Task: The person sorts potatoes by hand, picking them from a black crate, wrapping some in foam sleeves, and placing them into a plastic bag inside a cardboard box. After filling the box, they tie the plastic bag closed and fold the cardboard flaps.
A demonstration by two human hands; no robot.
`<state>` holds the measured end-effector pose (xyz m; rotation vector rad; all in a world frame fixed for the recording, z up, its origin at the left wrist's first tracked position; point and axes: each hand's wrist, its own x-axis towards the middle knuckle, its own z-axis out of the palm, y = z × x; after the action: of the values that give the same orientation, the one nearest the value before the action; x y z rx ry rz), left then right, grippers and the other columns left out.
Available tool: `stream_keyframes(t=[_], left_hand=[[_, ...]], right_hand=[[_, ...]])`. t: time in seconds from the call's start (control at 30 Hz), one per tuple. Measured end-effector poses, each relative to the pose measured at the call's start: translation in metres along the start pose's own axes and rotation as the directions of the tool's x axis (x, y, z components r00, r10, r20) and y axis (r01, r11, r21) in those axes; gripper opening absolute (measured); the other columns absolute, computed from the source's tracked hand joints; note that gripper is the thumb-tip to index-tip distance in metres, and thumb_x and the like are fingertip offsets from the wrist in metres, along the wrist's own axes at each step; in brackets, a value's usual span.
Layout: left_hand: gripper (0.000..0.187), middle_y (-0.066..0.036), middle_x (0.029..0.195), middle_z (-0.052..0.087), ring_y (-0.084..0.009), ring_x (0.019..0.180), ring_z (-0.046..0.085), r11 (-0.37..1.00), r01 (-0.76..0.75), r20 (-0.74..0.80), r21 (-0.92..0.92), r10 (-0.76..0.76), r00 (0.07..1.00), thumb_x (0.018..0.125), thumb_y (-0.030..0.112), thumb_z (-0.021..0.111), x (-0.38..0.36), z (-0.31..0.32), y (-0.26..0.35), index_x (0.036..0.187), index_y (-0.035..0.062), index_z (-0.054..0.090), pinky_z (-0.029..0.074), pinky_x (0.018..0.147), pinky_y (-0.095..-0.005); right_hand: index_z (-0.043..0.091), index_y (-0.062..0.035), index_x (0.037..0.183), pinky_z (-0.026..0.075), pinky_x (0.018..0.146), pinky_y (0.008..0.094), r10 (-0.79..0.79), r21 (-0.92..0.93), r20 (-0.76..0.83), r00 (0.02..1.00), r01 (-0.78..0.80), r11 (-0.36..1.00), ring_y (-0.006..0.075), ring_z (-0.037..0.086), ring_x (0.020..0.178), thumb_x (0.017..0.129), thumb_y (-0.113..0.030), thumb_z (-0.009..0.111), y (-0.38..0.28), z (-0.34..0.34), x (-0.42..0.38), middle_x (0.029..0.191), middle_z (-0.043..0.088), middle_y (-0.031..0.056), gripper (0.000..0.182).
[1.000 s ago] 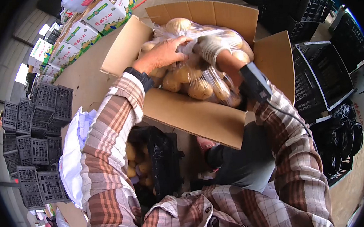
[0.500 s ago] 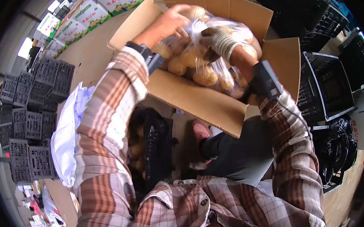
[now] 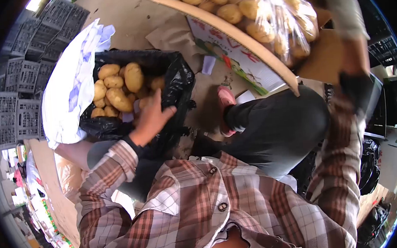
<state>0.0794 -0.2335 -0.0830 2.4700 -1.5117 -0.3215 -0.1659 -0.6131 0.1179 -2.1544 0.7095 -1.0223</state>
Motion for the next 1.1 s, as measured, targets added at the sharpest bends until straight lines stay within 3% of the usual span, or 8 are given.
stream_keyframes(t=[0.07, 0.17, 0.27, 0.33, 0.53, 0.8, 1.0, 1.1], left_hand=[[0.071, -0.03, 0.112, 0.05, -0.044, 0.103, 0.05, 0.958, 0.164, 0.089, -0.237, -0.147, 0.985, 0.078, 0.027, 0.065, -0.03, 0.025, 0.0, 0.13, -0.0031, 0.027, 0.042, 0.084, -0.0435], [0.056, -0.029, 0.097, 0.057, -0.0434, 0.093, 0.054, 0.941, 0.213, 0.12, -0.264, -0.188, 0.975, 0.079, 0.024, 0.063, -0.023, 0.033, -0.003, 0.12, -0.0024, 0.036, 0.043, 0.078, -0.046], [0.041, -0.026, 0.082, 0.059, -0.0437, 0.082, 0.056, 0.964, 0.235, -0.03, -0.127, -0.24, 0.97, 0.08, 0.02, 0.06, -0.022, 0.039, -0.005, 0.11, -0.0009, 0.04, 0.044, 0.07, -0.0493], [0.034, -0.026, 0.077, 0.059, -0.0444, 0.077, 0.056, 0.966, 0.249, -0.048, -0.076, -0.253, 0.966, 0.082, 0.017, 0.058, -0.025, 0.034, 0.004, 0.106, -0.0004, 0.04, 0.043, 0.066, -0.0508], [0.027, -0.025, 0.076, 0.059, -0.0427, 0.076, 0.058, 0.976, 0.217, 0.001, 0.005, -0.217, 0.976, 0.082, 0.014, 0.055, -0.02, 0.037, -0.005, 0.099, 0.0, 0.04, 0.044, 0.067, -0.0515], [0.036, -0.023, 0.093, 0.061, -0.0347, 0.089, 0.06, 0.977, -0.002, 0.204, -0.215, 0.047, 0.978, 0.081, 0.028, 0.061, -0.035, -0.035, -0.028, 0.105, 0.0018, 0.055, 0.045, 0.076, -0.0373], [0.034, -0.011, 0.099, 0.062, -0.0159, 0.085, 0.058, 0.874, 0.424, -0.008, -0.235, -0.439, 0.899, 0.086, 0.014, 0.057, -0.119, -0.128, -0.127, 0.118, 0.0041, 0.053, 0.044, 0.077, -0.027], [0.034, -0.012, 0.101, 0.059, -0.0156, 0.084, 0.057, 0.784, 0.532, -0.036, -0.319, -0.571, 0.82, 0.086, 0.013, 0.056, -0.169, -0.135, -0.172, 0.118, 0.0012, 0.052, 0.044, 0.076, -0.026]], right_hand=[[0.048, 0.002, 0.123, 0.048, 0.068, 0.0234, -0.116, 0.21, 0.205, 0.972, 0.071, 0.975, 0.0125, 0.06, 0.075, 0.092, -0.02, 0.048, -0.031, -0.013, -0.056, 0.1, 0.061, 0.0089, 0.038], [0.058, 0.0039, 0.096, 0.046, 0.062, 0.025, 0.076, 0.369, 0.183, 0.98, -0.141, 0.919, 0.0153, 0.058, 0.069, 0.089, -0.024, 0.054, -0.012, -0.014, -0.137, 0.083, 0.061, 0.0088, 0.029], [0.055, -0.0017, 0.097, 0.043, 0.071, 0.0261, 0.391, 0.936, 0.03, 0.92, -0.163, 0.312, 0.0167, 0.056, 0.077, 0.094, -0.034, 0.044, 0.075, -0.007, -0.228, 0.082, 0.059, 0.0089, 0.034], [0.053, -0.0031, 0.101, 0.043, 0.073, 0.0276, 0.544, 0.946, 0.099, 0.833, -0.248, 0.208, 0.0184, 0.056, 0.081, 0.092, -0.034, 0.045, 0.1, 0.02, -0.283, 0.086, 0.059, 0.0102, 0.033], [0.049, -0.0074, 0.112, 0.042, 0.081, 0.0322, 0.706, 0.182, 0.352, 0.615, -0.785, 0.593, 0.0235, 0.055, 0.091, 0.088, -0.033, 0.051, 0.118, 0.11, -0.342, 0.098, 0.058, 0.0142, 0.035], [0.043, -0.013, 0.127, 0.041, 0.091, 0.0384, 0.623, -0.493, 0.429, 0.654, -0.409, 0.768, 0.0304, 0.054, 0.105, 0.081, -0.031, 0.058, 0.171, 0.198, -0.268, 0.113, 0.056, 0.0194, 0.051], [0.029, -0.0151, 0.137, 0.044, 0.088, 0.0419, 0.729, -0.641, 0.424, 0.537, -0.391, 0.661, 0.0339, 0.053, 0.107, 0.066, -0.034, 0.07, 0.229, 0.217, -0.286, 0.117, 0.054, 0.0211, 0.084], [0.046, -0.0117, 0.125, 0.046, 0.084, 0.0437, 0.743, -0.758, 0.398, 0.538, -0.262, 0.597, 0.0351, 0.054, 0.105, 0.067, -0.036, 0.07, 0.231, 0.255, -0.309, 0.111, 0.057, 0.0198, 0.068]])
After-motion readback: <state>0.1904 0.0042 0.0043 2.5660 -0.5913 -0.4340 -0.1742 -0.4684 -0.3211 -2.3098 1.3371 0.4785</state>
